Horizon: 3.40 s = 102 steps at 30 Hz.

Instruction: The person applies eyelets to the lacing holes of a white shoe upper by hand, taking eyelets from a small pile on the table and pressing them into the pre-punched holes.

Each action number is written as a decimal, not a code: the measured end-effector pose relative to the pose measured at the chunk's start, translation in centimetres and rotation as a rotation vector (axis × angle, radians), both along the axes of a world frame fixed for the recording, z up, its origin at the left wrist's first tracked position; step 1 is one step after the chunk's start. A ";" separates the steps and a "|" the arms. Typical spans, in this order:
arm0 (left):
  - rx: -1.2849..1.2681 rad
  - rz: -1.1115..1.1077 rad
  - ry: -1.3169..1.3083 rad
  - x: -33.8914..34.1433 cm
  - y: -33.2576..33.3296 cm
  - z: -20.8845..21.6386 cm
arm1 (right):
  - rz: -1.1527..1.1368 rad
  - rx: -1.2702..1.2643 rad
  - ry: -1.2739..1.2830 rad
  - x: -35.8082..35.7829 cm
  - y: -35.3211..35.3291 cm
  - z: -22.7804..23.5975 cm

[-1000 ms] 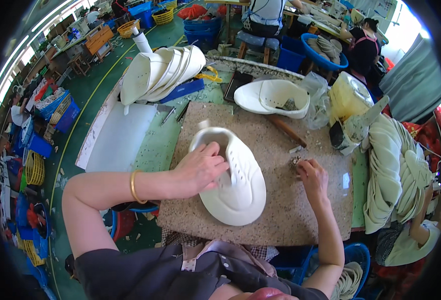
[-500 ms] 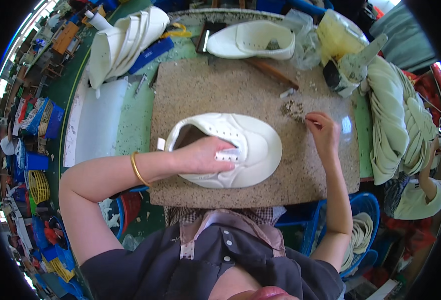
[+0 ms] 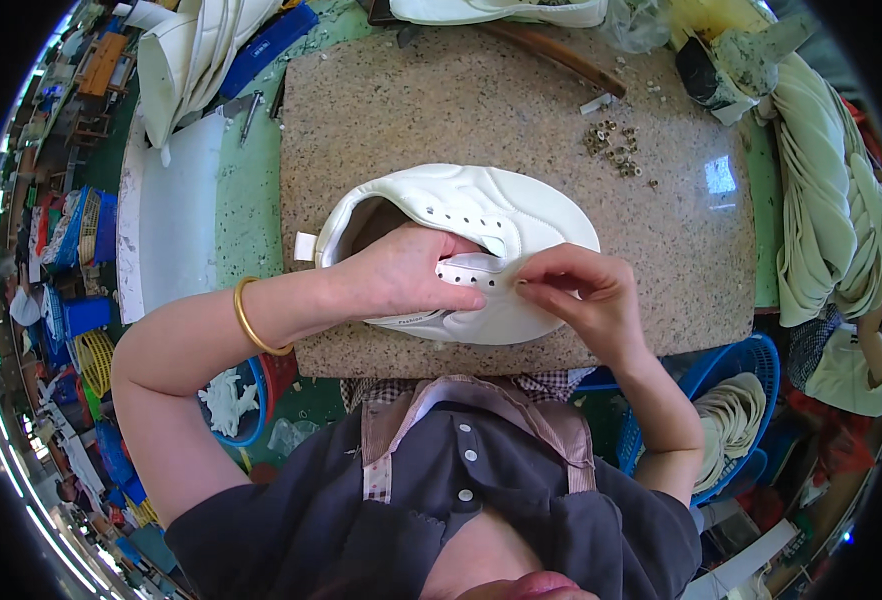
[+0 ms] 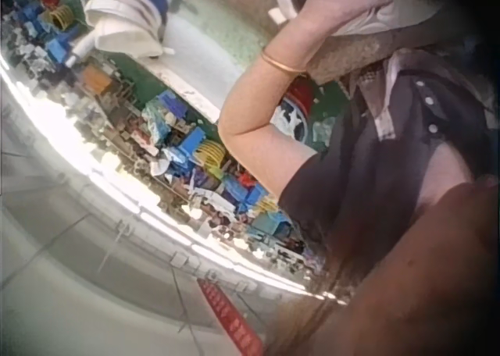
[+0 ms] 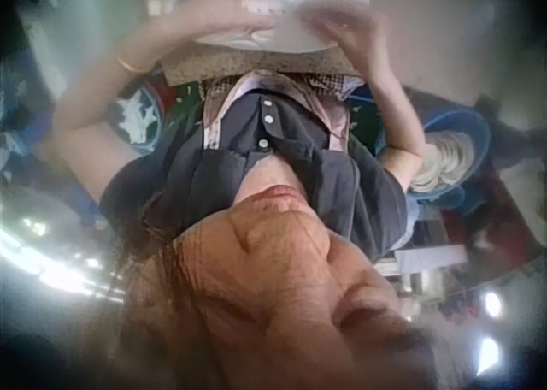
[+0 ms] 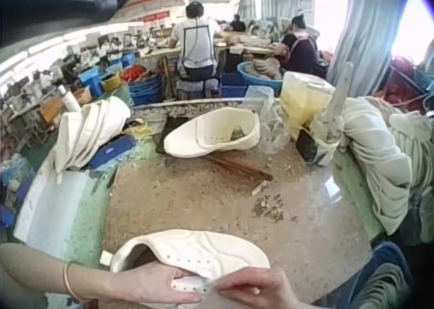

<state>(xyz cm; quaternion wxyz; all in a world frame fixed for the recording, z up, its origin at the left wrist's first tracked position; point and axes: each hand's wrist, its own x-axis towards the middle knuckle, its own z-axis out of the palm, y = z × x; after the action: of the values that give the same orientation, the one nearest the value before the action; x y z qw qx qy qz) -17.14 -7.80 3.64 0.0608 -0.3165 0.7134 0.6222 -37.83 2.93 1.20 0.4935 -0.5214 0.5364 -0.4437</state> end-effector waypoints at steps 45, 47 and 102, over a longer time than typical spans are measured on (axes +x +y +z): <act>-0.019 -0.055 -0.032 -0.2 0.8 1.1 | 0.054 -0.391 0.369 0.8 0.0 -0.7; -0.063 0.097 0.066 0.3 1.1 0.8 | -0.054 -0.420 0.327 -1.4 -0.9 -0.8; -0.382 -0.199 0.047 0.5 1.1 3.1 | 0.038 -0.315 0.169 2.1 0.5 0.2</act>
<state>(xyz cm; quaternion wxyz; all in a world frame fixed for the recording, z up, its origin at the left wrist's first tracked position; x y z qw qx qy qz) -16.66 -6.67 6.70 0.0445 -0.2357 0.8472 0.4740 -35.71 3.46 1.37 0.3669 -0.6378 0.4899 -0.4676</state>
